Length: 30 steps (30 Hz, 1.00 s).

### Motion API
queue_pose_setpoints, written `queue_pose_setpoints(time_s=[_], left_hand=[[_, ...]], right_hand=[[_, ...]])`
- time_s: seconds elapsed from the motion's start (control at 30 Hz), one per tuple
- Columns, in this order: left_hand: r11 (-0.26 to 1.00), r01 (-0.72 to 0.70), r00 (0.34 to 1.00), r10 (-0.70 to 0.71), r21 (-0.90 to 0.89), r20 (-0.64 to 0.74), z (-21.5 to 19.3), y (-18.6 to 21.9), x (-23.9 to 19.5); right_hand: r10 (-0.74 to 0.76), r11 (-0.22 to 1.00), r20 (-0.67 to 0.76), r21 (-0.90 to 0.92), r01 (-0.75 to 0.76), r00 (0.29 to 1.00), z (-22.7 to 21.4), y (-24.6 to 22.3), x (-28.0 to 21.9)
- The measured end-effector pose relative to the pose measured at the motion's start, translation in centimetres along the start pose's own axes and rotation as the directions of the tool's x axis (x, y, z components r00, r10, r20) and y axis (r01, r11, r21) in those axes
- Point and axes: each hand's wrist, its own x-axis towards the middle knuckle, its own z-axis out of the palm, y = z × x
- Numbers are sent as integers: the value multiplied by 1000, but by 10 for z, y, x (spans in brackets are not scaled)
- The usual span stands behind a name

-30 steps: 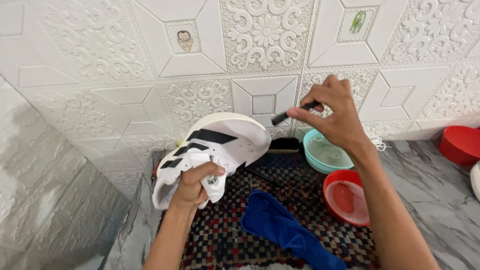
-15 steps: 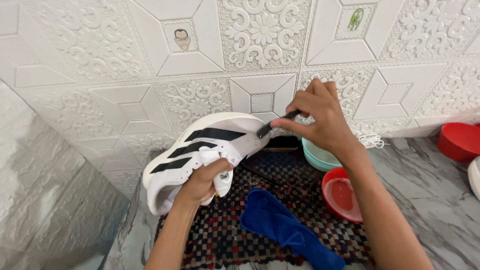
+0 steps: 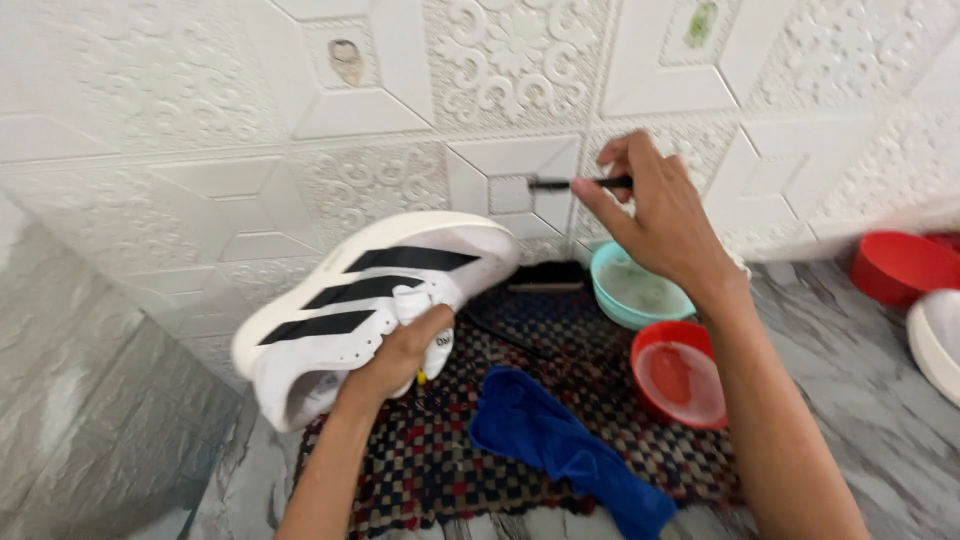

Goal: The person scrubs a white sneaker with black stripes using a small brush and water from a light blue bowl, then wipes the shoe with a blue cloth. The process is repeated on different areas of the shoe, including the toe and side panels.

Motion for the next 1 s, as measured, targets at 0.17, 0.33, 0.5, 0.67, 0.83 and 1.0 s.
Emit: queue_pose_setpoints(time_s=[0.17,0.33,0.5,0.67,0.83,1.0], left_hand=[[982,-3,1000,0,190,14,39,35,-18],[911,-197,972,231,363,-51,41,68,-31],[829,-312,922,381,465,-62,61,114,-49],[751,-332,897,438,571,-55,71,124,-53],[725,-371,886,463,581,-11,77,130,-55],[771,-323,903,424,549,-63,78,139,-59]], right_hand=[[165,962,312,-261,-82,936,-8,25,-20],[351,884,446,-449,-134,823,-28,7,-44],[466,799,394,-573,-185,792,-35,56,-73],[526,772,419,-600,-209,740,-34,77,-86],[414,805,399,-579,-125,818,-33,89,-99],[354,807,311,-578,-120,882,-53,74,-120]])
